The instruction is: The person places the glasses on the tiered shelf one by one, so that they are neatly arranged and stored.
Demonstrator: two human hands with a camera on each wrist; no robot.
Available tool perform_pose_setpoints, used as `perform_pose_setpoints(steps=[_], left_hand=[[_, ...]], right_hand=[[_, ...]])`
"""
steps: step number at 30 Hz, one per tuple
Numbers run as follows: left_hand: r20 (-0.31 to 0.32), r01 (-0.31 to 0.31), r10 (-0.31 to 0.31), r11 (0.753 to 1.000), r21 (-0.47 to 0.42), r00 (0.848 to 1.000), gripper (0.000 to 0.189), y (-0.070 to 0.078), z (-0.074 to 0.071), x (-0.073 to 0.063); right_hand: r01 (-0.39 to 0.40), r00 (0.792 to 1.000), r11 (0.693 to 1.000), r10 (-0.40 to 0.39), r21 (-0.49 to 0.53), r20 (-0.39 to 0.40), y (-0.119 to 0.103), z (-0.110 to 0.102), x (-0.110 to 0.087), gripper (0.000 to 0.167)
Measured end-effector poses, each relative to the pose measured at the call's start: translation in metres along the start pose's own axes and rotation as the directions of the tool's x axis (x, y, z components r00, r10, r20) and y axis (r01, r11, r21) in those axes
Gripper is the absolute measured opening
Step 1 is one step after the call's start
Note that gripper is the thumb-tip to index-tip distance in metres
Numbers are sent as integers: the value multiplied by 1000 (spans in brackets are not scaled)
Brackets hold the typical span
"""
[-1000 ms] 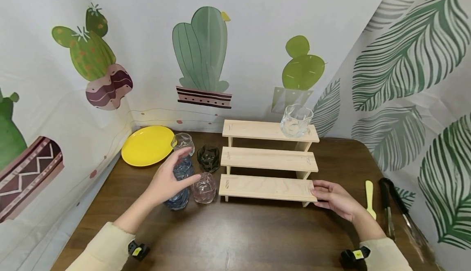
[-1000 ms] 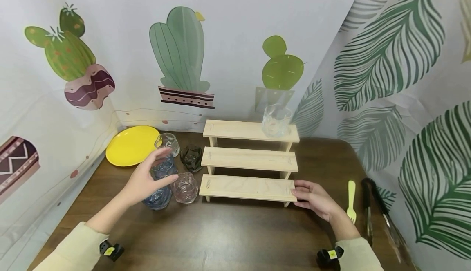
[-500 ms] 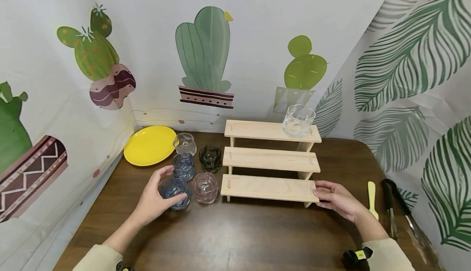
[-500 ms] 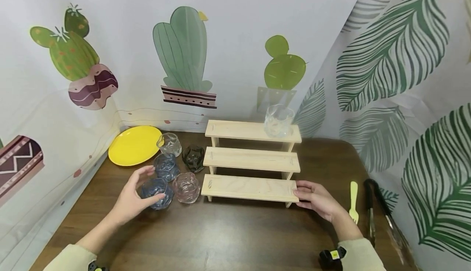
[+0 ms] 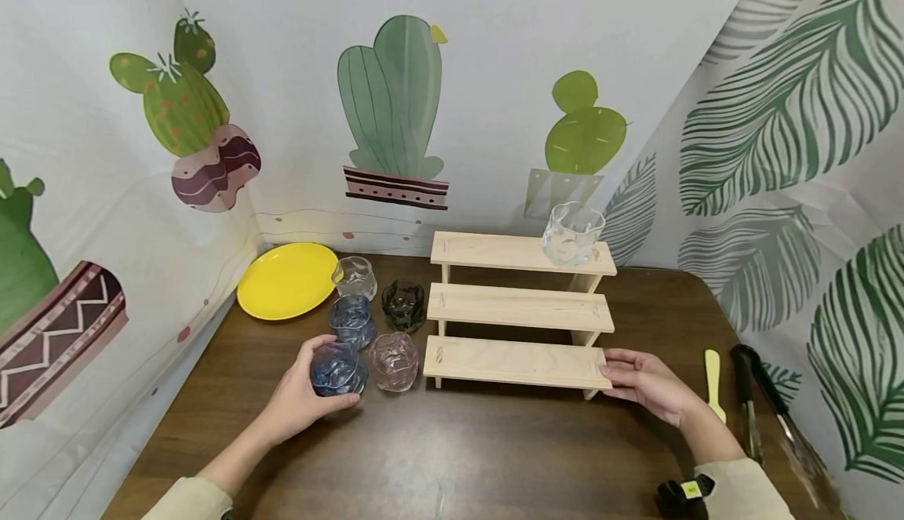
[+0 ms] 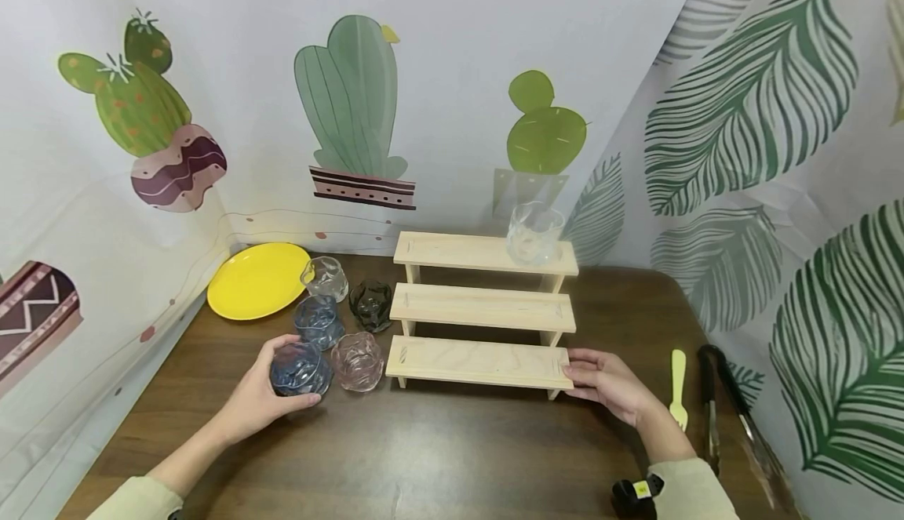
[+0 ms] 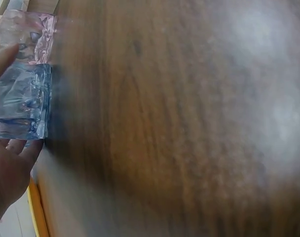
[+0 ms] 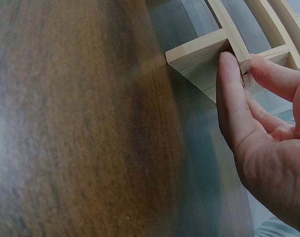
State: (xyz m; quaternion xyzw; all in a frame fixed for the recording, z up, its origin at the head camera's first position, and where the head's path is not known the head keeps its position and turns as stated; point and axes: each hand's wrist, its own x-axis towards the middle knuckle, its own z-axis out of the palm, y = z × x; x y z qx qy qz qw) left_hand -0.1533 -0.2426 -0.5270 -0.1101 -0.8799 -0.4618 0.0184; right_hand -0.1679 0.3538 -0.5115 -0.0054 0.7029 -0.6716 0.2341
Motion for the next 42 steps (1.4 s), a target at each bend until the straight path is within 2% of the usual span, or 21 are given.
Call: perform_pose_setpoints(steps=[10, 20, 32, 37, 42], left_hand=[[-22, -28, 27, 999, -28, 999, 103, -6, 2, 1], [-33, -42, 41, 998, -46, 999, 100, -10, 2, -1], [-17, 3, -4, 999, -53, 1000, 95, -11, 0, -2], [-37, 3, -6, 998, -69, 999, 95, -12, 1, -3], [-84, -19, 12, 997, -77, 996, 94, -8, 1, -5]], right_hand=[[25, 1000, 1000, -25, -8, 14, -1, -3, 0, 65], [16, 1000, 1000, -16, 3, -9, 0, -4, 0, 69], [16, 1000, 1000, -16, 9, -18, 3, -3, 0, 69], [16, 1000, 1000, -16, 4, -20, 3, -3, 0, 69], [16, 999, 1000, -16, 3, -28, 4, -3, 0, 69]])
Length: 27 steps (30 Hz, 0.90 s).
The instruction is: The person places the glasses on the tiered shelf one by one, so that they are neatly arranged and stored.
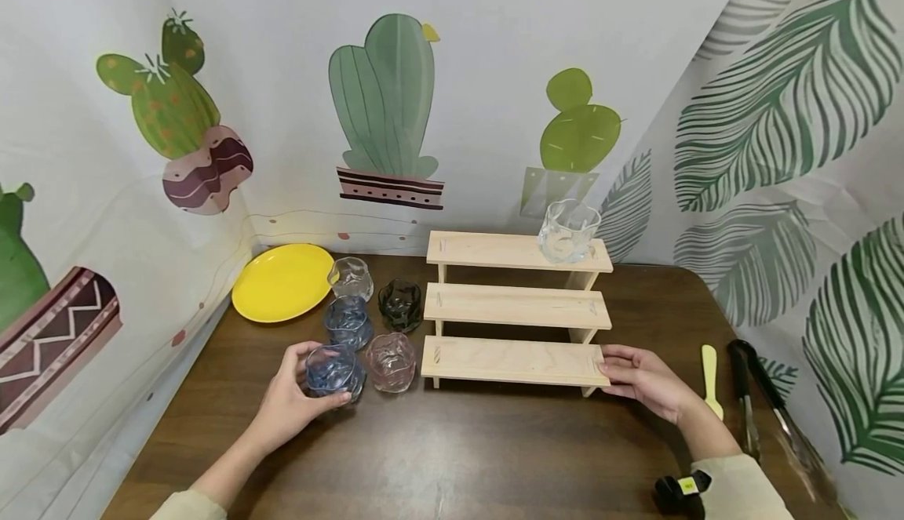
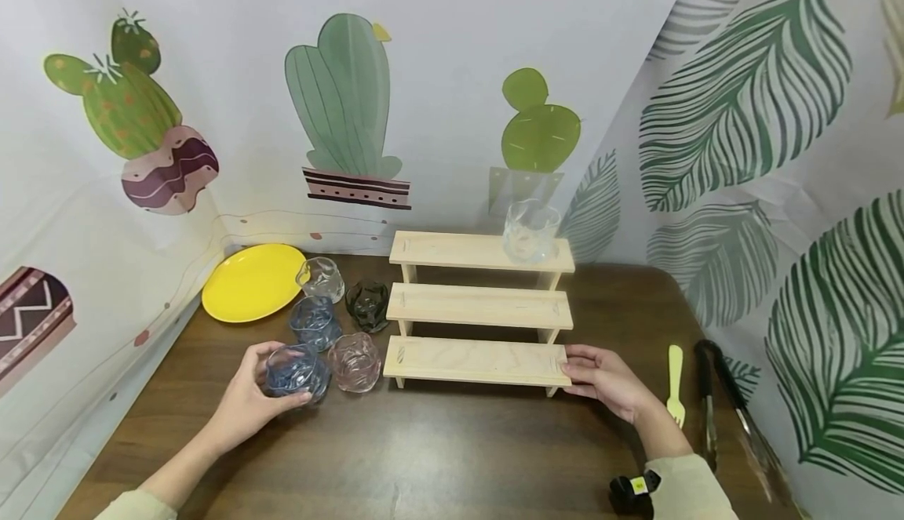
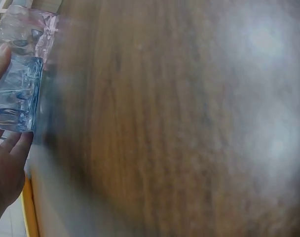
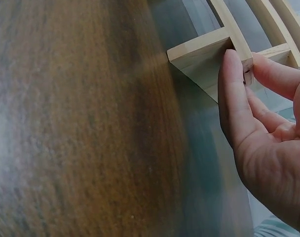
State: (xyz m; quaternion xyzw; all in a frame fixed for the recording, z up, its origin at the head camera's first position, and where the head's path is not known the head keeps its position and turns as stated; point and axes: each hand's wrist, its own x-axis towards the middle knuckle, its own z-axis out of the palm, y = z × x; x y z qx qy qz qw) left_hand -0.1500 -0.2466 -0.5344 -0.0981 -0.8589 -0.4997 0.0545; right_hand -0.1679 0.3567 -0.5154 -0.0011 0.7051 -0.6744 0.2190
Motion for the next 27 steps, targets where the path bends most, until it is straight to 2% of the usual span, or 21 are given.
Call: perform_pose_setpoints(steps=[6, 13, 17, 27], left_hand=[[-51, -5, 4, 1000, -7, 999, 93, 12, -6, -2], [-122, -24, 16, 998, -60, 992, 91, 37, -14, 1], [-159, -44, 30, 995, -85, 987, 92, 53, -16, 6], [-219, -128, 114, 991, -49, 969, 93, 94, -18, 26]], right_hand=[[2, 1000, 1000, -2, 3, 5, 0, 0, 0, 68], [4, 1000, 1000, -4, 8, 2, 0, 1, 0, 68], [6, 1000, 1000, -6, 8, 3, -1, 1, -1, 68], [10, 1000, 1000, -10, 9, 7, -1, 1, -1, 69]])
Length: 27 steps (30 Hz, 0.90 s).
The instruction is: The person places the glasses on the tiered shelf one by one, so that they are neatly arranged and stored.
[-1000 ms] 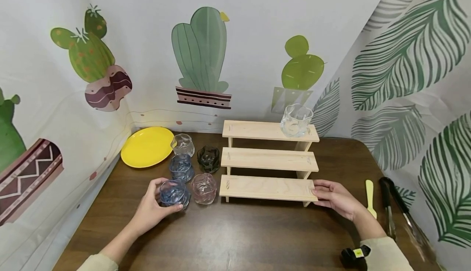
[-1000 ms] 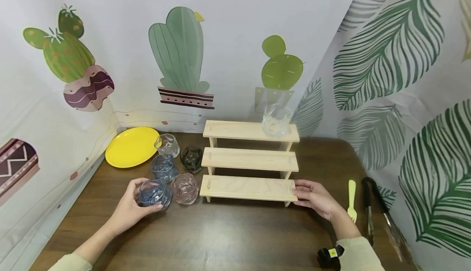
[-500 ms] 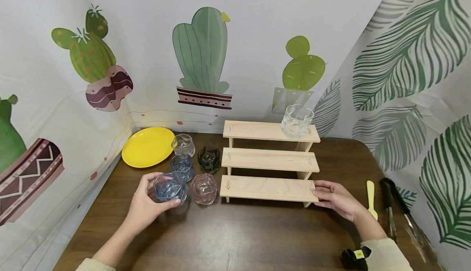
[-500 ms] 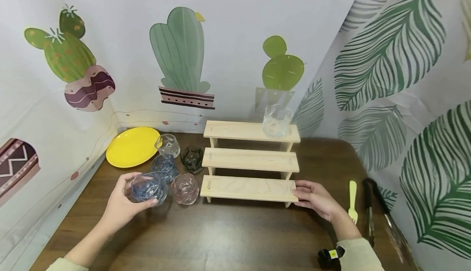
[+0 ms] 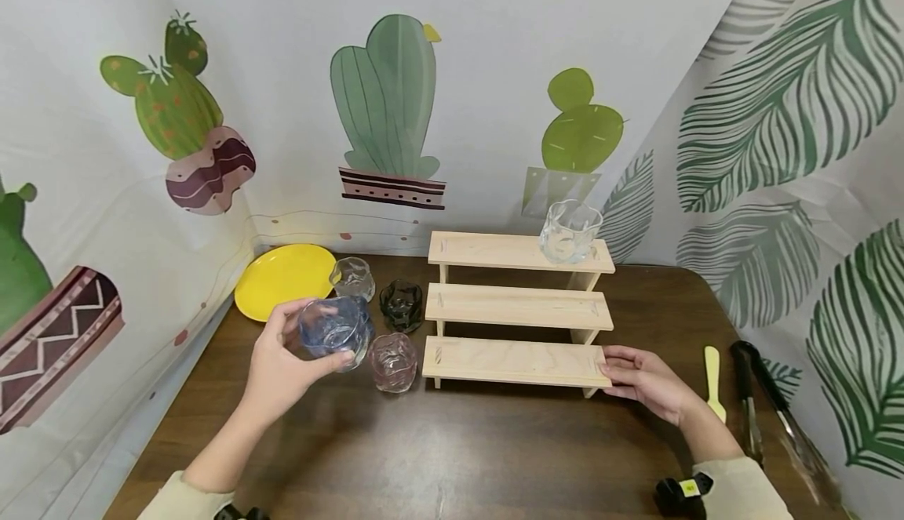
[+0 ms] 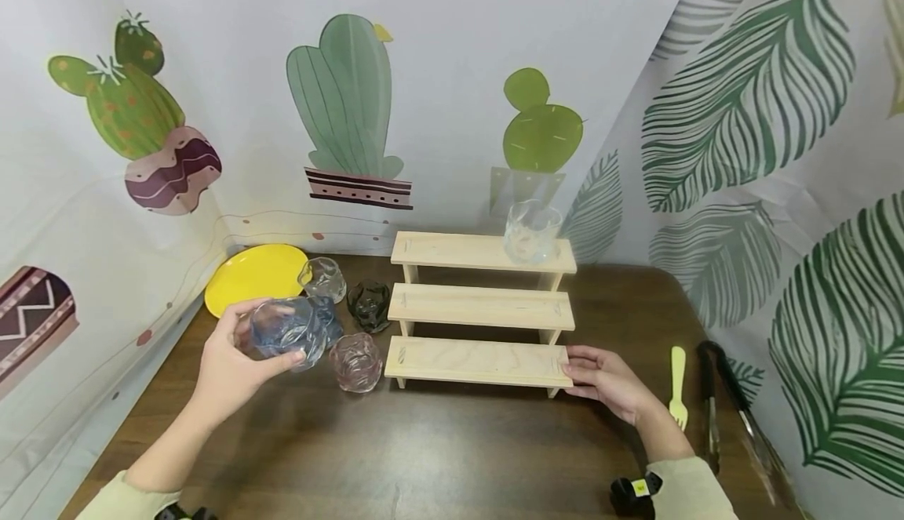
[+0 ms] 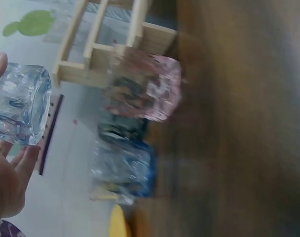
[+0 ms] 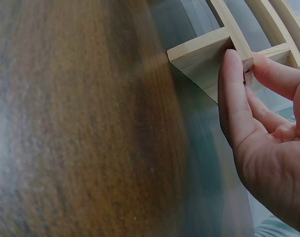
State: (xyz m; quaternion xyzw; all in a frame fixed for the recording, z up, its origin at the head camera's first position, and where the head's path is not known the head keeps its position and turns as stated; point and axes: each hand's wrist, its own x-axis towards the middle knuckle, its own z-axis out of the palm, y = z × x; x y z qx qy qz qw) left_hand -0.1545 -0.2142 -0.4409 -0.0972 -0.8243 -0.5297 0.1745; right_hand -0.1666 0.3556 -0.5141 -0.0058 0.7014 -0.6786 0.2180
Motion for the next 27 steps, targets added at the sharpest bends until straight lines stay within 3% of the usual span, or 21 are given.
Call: perform_pose_setpoints(steps=[10, 23, 27], left_hand=[[86, -11, 18, 996, -87, 996, 89, 30, 24, 34], [176, -4, 36, 985, -174, 984, 85, 59, 87, 92], [205, -34, 67, 986, -162, 976, 86, 62, 104, 111]], right_hand=[[-7, 1000, 1000, 7, 2, -2, 1, 0, 0, 68], [-5, 1000, 1000, 5, 16, 0, 0, 0, 0, 69], [-9, 1000, 1000, 9, 9, -1, 0, 0, 1, 69]])
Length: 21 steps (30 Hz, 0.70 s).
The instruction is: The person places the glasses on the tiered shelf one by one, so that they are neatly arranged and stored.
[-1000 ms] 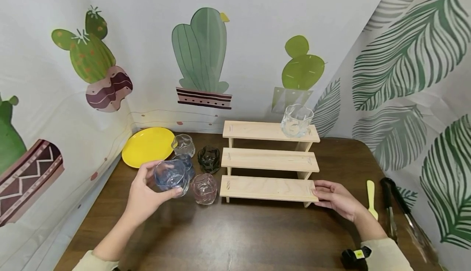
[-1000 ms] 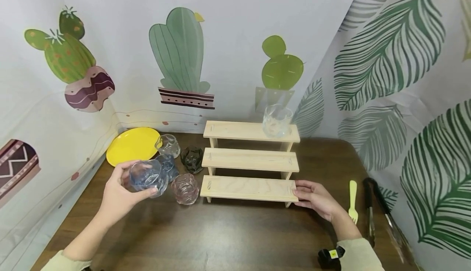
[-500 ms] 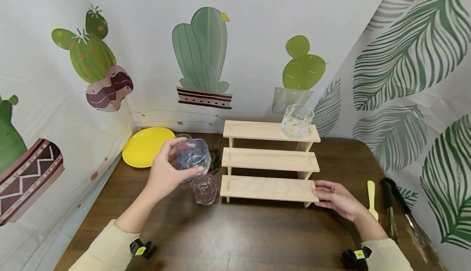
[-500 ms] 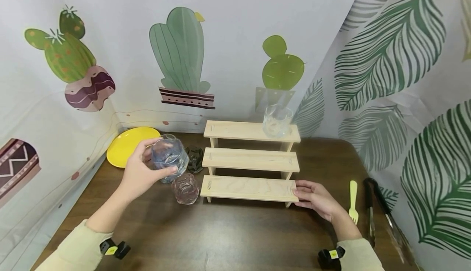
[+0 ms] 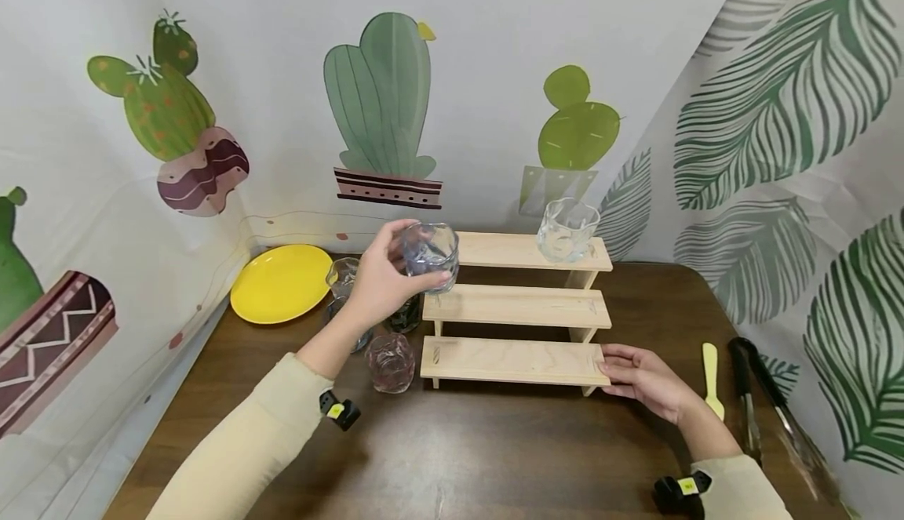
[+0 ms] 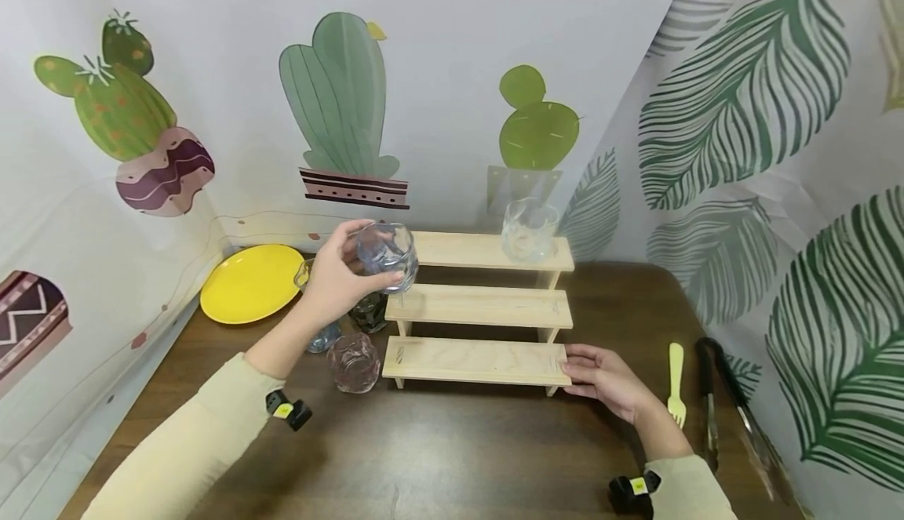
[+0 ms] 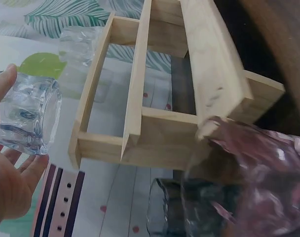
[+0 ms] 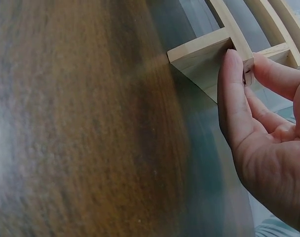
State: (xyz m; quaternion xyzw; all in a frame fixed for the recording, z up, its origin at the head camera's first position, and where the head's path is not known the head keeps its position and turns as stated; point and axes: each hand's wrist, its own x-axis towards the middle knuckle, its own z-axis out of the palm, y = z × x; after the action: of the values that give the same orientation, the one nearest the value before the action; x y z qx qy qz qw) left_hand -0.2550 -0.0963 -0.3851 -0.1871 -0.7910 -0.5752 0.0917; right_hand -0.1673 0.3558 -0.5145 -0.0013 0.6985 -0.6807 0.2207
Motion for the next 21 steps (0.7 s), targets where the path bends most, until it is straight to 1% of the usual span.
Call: perform_pose_setpoints(steps=[4, 6, 10, 12, 15, 18, 21], left_hand=[[21, -47, 47, 999, -2, 999, 86, -1, 14, 23], [28, -64, 65, 998, -21, 997, 86, -2, 22, 34], [28, -67, 69, 997, -49, 997, 87, -1, 35, 51], [32, -66, 68, 996, -60, 997, 87, -1, 41, 56], [38, -72, 74, 996, -50, 997, 88, -2, 50, 61], [37, -75, 76, 997, -35, 996, 89, -4, 57, 65], [26, -65, 65, 998, -14, 998, 89, -6, 62, 67]], right_hand=[[-3, 1000, 1000, 3, -5, -2, 1, -1, 0, 69], [-4, 1000, 1000, 4, -5, -2, 1, -1, -1, 68], [-8, 1000, 1000, 8, -2, -1, 0, -1, -1, 67], [-8, 1000, 1000, 8, -1, -2, 0, 0, -1, 68], [-8, 1000, 1000, 8, -1, -2, -1, 0, -1, 68], [-7, 1000, 1000, 7, -1, 1, 0, 0, -1, 66], [-7, 1000, 1000, 7, -3, 3, 1, 0, -1, 65]])
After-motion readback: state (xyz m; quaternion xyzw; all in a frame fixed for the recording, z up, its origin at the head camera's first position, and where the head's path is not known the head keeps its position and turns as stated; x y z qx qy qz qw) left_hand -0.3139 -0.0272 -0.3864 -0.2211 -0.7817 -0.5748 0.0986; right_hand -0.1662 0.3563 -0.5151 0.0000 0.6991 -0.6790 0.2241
